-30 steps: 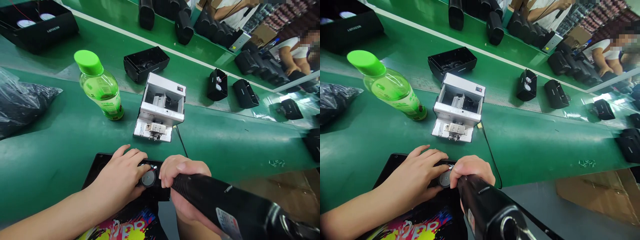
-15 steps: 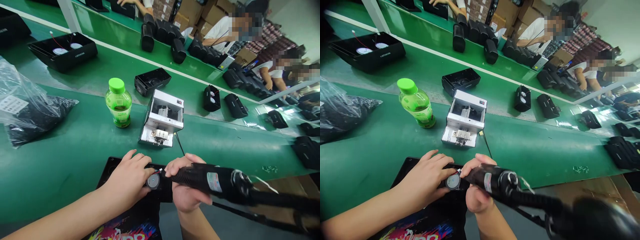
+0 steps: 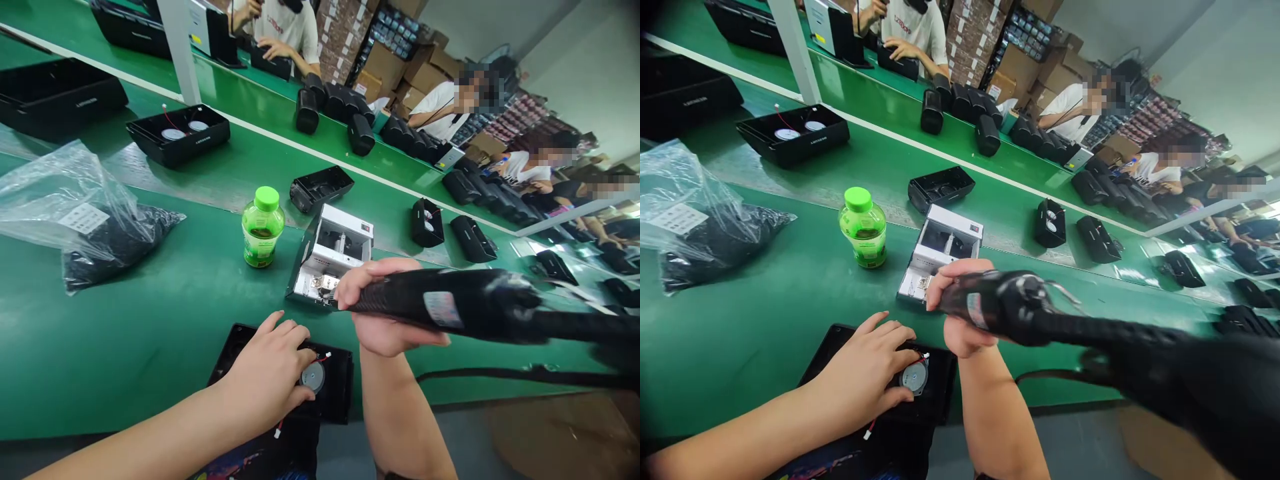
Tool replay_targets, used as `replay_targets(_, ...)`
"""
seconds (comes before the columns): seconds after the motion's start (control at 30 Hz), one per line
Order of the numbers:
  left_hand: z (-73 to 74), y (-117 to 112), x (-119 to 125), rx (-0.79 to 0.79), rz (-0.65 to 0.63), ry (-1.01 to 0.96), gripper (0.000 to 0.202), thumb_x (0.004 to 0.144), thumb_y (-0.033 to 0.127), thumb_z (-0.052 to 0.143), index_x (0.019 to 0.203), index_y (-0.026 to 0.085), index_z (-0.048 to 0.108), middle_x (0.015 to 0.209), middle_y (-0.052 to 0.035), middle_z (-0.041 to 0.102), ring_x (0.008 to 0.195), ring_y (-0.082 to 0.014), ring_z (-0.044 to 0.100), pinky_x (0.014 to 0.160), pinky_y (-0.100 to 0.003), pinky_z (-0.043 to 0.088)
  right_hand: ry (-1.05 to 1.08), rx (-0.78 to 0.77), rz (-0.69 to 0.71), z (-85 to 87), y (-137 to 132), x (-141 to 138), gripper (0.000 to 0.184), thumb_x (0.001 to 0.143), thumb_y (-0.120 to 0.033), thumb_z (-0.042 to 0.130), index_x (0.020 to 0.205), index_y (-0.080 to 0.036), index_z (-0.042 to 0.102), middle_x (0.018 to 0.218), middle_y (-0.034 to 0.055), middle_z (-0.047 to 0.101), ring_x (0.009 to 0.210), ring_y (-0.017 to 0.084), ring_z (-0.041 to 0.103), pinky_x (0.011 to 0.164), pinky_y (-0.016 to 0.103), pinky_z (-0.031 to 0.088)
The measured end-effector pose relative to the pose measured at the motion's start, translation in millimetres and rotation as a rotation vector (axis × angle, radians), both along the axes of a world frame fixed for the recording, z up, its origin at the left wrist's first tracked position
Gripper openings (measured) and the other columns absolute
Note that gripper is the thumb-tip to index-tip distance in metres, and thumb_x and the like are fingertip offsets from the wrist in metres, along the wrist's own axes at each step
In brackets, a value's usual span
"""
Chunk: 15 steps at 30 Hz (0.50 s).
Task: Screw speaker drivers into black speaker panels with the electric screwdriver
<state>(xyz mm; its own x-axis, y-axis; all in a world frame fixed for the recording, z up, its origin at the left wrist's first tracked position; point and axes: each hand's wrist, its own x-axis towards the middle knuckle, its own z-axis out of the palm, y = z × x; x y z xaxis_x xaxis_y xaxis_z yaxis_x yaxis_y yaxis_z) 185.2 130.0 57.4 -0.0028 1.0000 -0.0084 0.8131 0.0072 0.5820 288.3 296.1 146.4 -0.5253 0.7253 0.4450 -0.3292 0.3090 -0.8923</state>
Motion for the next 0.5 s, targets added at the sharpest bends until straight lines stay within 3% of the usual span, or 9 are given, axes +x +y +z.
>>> replay_targets(0.13,0.9,0,0,-0.020,-0.011,-0.002,0.046,0.085,0.054,0.097,0.120,0.026,0.087,0.131,-0.0092,0.078,0.129,-0.0352,0.072,0.135,-0.070,0.039,0.131,0.078,0.034,-16.2,2,-24,0.085,0.088,-0.101,0.055,0.121,-0.024,0.068,0.062,-0.0068,0.066,0.042,0.014,0.056,0.044,0.028,0.051)
replay_targets(0.23,2.3,-1,0,-0.019,-0.016,-0.003,0.044,0.085,0.051,0.097,0.120,0.025,0.086,0.132,-0.0094,0.078,0.129,-0.0355,0.072,0.134,-0.070,0.040,0.149,0.015,0.019,-19.1,1,-20,0.080,0.096,-0.096,0.050,0.125,-0.024,0.070,0.060,-0.0077,0.064,0.039,0.013,0.052,0.042,0.026,0.049)
replay_targets(0.43,-0.9,-4,-2,0.004,-0.034,0.017,0.051,0.083,0.048,0.099,0.126,0.027,0.084,0.134,-0.0094,0.077,0.130,-0.0361,0.071,0.134,-0.072,0.037,0.265,0.008,-0.165,3.9,-30,45,0.082,0.099,-0.094,0.043,0.130,-0.027,0.077,0.062,-0.0036,0.067,0.046,0.017,0.056,0.047,0.034,0.055)
replay_targets(0.5,-1.5,-5,-2,0.013,-0.040,0.041,0.048,0.085,0.045,0.098,0.127,0.027,0.083,0.134,-0.0095,0.077,0.129,-0.0359,0.072,0.133,-0.071,0.038,0.155,-0.028,-0.183,12.1,-46,72,0.061,0.101,-0.086,0.055,0.132,-0.038,0.078,0.062,-0.0058,0.065,0.046,0.016,0.057,0.051,0.036,0.056)
